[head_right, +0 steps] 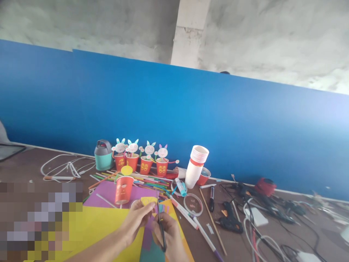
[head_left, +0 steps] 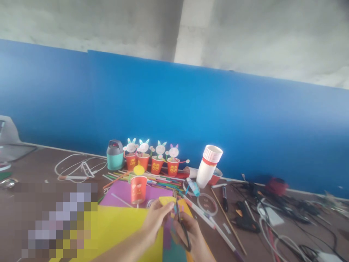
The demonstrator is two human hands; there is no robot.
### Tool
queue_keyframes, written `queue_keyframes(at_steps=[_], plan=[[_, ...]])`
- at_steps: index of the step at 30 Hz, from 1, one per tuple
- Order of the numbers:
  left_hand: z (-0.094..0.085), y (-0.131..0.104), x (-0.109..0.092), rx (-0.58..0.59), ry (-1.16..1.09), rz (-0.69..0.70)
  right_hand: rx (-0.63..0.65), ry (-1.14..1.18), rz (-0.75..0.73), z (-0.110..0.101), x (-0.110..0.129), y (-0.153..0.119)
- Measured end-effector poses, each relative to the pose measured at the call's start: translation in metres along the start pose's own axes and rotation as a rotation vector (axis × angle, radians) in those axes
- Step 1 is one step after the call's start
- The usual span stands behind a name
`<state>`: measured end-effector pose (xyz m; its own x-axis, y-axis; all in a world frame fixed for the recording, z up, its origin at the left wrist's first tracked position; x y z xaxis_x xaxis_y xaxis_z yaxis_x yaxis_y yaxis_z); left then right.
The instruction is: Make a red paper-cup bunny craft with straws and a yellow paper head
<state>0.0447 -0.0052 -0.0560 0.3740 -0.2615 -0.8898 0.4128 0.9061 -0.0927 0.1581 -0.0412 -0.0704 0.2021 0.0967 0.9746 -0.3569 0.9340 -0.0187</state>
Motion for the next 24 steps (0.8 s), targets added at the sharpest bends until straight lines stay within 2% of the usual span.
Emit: queue_keyframes(at_steps=[7,13,17,21,24], plan=[[0.001,-0.002,0.001,-0.048,0.036,-0.008,0.052,-0.145,-0.086,-0.001,-0.004,0.002],[0.000,-0.002,0.001,-0.047,0.050,-0.016,0.063,-0.156,-0.081,0.001,-0.002,0.003],[0.000,-0.001,0.000,-0.039,0.051,-0.005,0.054,-0.092,-0.038,0.003,-0.002,0.001],[0.001,0.000,-0.001,-0.011,0.051,0.007,-0.016,-0.004,-0.001,-0.001,-0.010,0.001],[0.001,0.000,-0.003,0.003,0.055,0.017,-0.009,0.011,0.004,-0.003,-0.014,0.001]])
Point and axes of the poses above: each hand's wrist, its own y-axis towards the middle knuckle, its own z-axis out of the palm, x = y × z, the point moved 3 cm from there along y, towards the middle knuckle, and after that the axes turned 14 degrees about x, right-handed, at the moved point
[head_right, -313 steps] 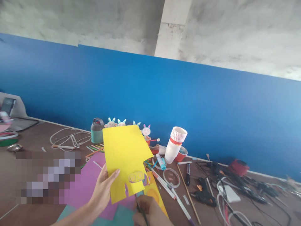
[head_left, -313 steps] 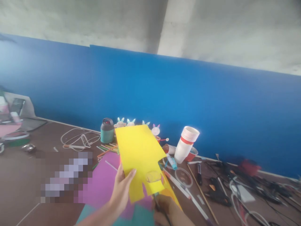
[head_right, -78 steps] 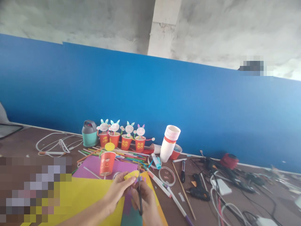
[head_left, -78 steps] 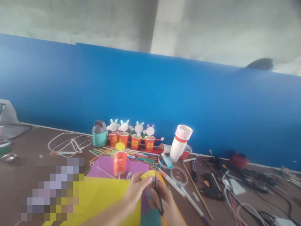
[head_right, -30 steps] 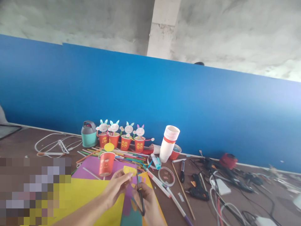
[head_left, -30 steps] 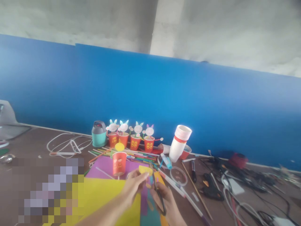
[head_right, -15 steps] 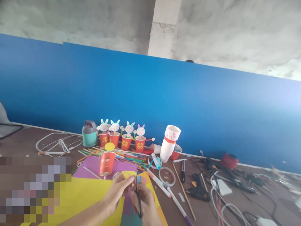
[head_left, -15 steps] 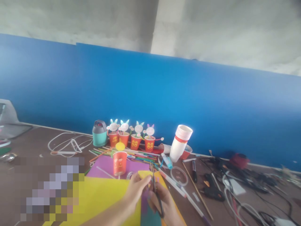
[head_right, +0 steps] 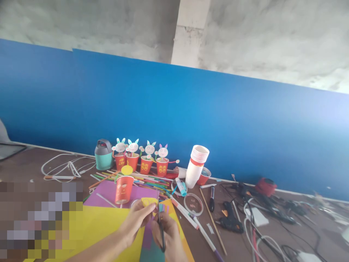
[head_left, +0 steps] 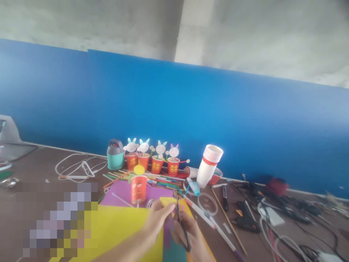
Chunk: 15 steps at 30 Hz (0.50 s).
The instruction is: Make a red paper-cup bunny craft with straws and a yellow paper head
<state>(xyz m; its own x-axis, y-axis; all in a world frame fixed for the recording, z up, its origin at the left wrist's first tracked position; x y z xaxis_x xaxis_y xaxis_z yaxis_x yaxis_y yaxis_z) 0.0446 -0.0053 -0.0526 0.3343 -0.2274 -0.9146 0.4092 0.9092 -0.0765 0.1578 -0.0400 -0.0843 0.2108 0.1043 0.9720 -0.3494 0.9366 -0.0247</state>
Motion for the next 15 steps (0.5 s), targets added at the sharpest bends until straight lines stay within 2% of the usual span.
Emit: queue_keyframes(at_steps=[9,15], plan=[[-0.002,0.005,-0.003,0.077,0.028,-0.001,0.034,-0.005,-0.014,0.005,0.015,-0.004],[-0.008,0.010,-0.002,0.115,0.067,-0.022,-0.001,0.015,0.006,0.001,0.011,-0.004]])
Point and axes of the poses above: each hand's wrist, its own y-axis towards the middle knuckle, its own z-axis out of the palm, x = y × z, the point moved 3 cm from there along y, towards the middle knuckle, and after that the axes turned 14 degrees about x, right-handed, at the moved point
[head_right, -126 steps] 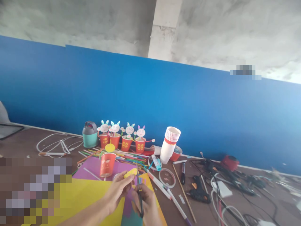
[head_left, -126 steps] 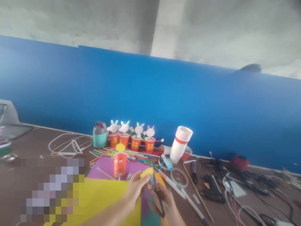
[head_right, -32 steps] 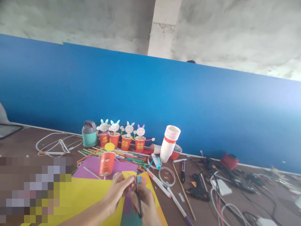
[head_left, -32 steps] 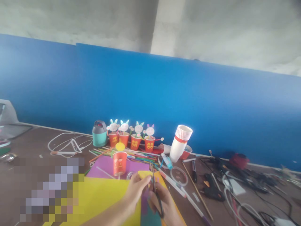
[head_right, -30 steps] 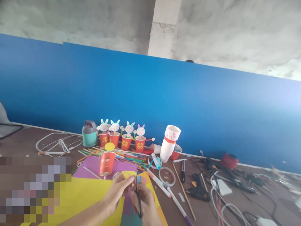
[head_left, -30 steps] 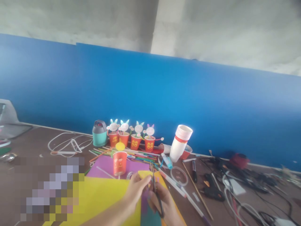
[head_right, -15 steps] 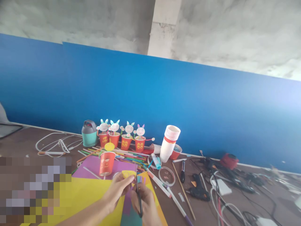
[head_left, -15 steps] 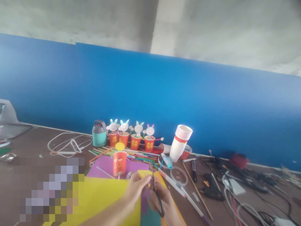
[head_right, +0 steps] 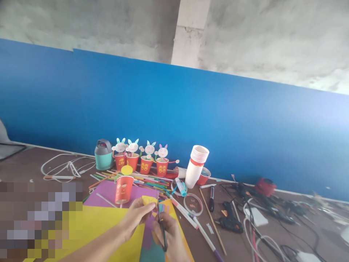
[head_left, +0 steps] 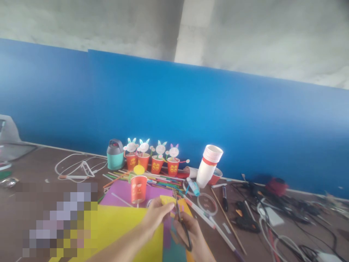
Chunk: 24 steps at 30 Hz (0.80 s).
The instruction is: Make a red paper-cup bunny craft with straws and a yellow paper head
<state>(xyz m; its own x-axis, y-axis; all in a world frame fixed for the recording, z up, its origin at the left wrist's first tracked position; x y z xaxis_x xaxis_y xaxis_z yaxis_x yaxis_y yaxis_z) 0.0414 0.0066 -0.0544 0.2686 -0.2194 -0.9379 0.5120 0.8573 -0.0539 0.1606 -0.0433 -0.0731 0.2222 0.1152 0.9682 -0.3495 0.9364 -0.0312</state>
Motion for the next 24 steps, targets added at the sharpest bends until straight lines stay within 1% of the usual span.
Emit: queue_keyframes(at_steps=[4,8,14,20,24], plan=[[-0.006,0.003,0.002,0.035,0.023,-0.016,-0.006,-0.016,0.012,-0.002,0.000,0.001],[-0.011,0.006,0.004,0.065,0.040,-0.023,-0.039,-0.013,0.032,-0.003,-0.001,0.000],[-0.010,0.009,0.002,0.101,0.035,-0.015,-0.086,0.046,0.008,-0.003,-0.003,-0.004],[-0.011,0.008,0.000,0.105,0.040,-0.022,-0.025,0.005,0.012,-0.001,0.000,-0.002],[-0.011,0.006,-0.001,0.082,0.038,-0.028,-0.027,0.003,0.011,-0.002,0.001,-0.001]])
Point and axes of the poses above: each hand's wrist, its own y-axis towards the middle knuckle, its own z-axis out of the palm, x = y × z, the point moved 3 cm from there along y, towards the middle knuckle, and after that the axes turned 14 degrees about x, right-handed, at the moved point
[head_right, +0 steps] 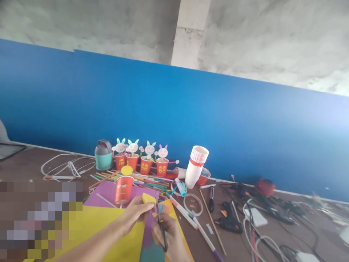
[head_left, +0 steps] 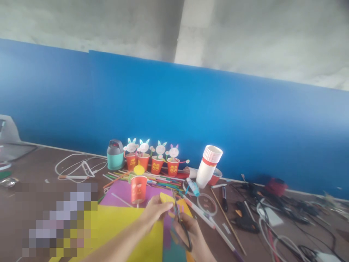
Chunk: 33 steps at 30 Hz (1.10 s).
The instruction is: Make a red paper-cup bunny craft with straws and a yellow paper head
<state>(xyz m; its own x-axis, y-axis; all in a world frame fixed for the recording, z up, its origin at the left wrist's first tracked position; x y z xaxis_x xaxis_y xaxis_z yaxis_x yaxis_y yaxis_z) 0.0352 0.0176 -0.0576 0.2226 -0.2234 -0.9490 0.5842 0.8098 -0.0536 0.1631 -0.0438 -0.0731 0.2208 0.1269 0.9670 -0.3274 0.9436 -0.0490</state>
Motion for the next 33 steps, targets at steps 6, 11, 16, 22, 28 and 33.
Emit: queue_keyframes(at_steps=[6,11,16,22,28,33], plan=[[0.002,-0.002,-0.001,-0.043,-0.021,-0.008,0.007,-0.053,0.010,0.001,0.004,-0.001],[0.003,-0.003,-0.003,-0.058,-0.026,-0.029,0.018,-0.095,0.013,0.002,0.008,-0.001],[0.002,-0.003,-0.002,-0.066,-0.029,-0.030,0.026,-0.106,0.018,0.001,0.009,-0.002],[0.002,-0.001,-0.001,-0.087,-0.037,-0.021,0.010,-0.061,0.010,-0.001,0.002,0.000],[0.006,-0.004,0.000,-0.096,-0.032,0.009,0.040,-0.005,-0.014,-0.002,-0.005,0.002],[0.011,-0.006,-0.001,-0.085,-0.039,0.026,0.066,-0.024,-0.061,0.001,-0.006,0.005]])
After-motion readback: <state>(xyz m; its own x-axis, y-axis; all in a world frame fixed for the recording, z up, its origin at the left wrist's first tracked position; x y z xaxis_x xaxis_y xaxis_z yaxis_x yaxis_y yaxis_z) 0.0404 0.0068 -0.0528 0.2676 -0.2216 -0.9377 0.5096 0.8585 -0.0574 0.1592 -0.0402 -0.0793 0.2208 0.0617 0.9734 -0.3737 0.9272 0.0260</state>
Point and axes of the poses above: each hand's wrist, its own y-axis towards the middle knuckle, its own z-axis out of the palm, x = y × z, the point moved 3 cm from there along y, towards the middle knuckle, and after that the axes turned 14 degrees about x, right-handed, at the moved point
